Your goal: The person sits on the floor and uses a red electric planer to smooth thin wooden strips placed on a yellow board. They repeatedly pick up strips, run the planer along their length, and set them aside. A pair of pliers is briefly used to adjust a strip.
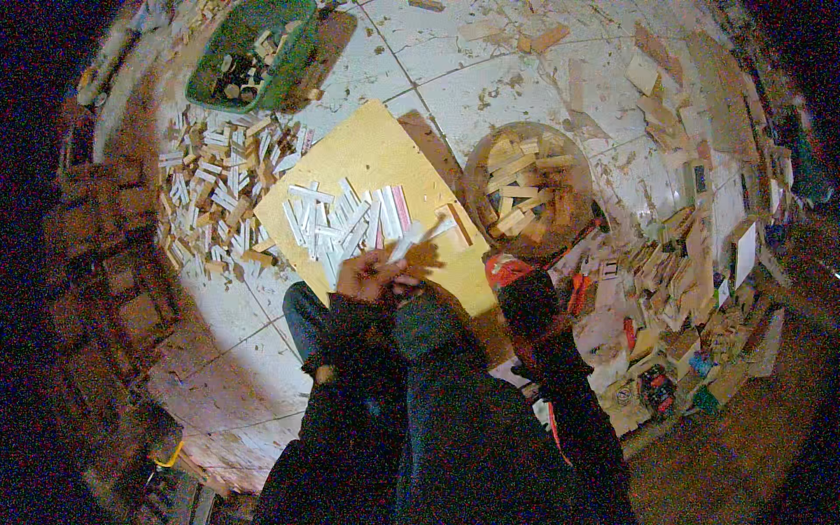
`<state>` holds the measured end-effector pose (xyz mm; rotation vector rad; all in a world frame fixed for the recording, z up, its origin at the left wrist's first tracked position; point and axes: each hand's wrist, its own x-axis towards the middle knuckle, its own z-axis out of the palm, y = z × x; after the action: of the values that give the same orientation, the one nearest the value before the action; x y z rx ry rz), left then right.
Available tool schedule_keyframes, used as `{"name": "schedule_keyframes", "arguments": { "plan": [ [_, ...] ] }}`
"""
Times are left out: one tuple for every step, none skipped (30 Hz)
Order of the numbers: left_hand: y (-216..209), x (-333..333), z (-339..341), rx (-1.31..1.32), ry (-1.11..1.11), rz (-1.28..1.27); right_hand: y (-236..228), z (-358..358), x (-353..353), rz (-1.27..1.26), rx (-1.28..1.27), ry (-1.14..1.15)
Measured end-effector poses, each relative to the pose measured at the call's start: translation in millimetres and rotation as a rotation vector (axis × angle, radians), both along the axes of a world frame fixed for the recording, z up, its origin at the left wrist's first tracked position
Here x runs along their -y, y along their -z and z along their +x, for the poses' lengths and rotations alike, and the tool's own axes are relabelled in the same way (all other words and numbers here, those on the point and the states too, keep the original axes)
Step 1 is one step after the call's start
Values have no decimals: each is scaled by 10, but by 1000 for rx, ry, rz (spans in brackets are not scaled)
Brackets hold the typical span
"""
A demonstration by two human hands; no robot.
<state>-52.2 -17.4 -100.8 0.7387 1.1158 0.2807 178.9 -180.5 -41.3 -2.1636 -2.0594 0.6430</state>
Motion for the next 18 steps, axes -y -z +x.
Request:
{"name": "schedule_keyframes", "arguments": {
  "plan": [
    [102, 69, 65, 109, -8, -40, -1, -5, -61, 0, -18, 6],
    [214, 125, 108, 245, -13, -63, 0, -8, -120, 0, -76, 22],
    [337, 146, 126, 264, -19, -203, -2, -10, -171, -120, -205, 140],
    [460, 147, 148, 301, -24, -332, 7, -7, -226, -121, -228, 161],
    [568, 138, 165, 357, -40, -482, 0, -4, -257, -147, -312, 205],
    [653, 126, 184, 419, -23, -492, 5, -8, -289, -106, -230, 164],
    [709, 103, 188, 501, -16, -524, 6, 1, -314, -97, -231, 162],
    [721, 105, 177, 476, -13, -563, 13, 1, -335, -89, -230, 156],
    [713, 98, 178, 380, -41, -536, 19, 5, -351, -86, -227, 155],
    [686, 89, 179, 405, -48, -456, 27, 3, -362, -83, -224, 152],
    [638, 100, 183, 296, -39, -366, 37, 2, -372, -82, -224, 149],
    [590, 105, 197, 187, -29, -276, 45, -3, -380, -82, -224, 147],
    [550, 111, 229, 235, -125, -279, 57, -10, -388, -80, -224, 142],
    [517, 120, 251, 170, -146, -280, 66, -18, -396, -77, -225, 134],
    [501, 130, 274, 121, -166, -282, 77, -26, -406, -75, -224, 129],
    [500, 144, 288, 136, -196, -247, 84, -34, -416, -76, -223, 126],
    [531, 144, 320, 116, -206, -249, 91, -42, -427, -77, -224, 120],
    [564, 165, 326, 145, -231, -243, 98, -49, -441, -78, -225, 117]
  ]
}}
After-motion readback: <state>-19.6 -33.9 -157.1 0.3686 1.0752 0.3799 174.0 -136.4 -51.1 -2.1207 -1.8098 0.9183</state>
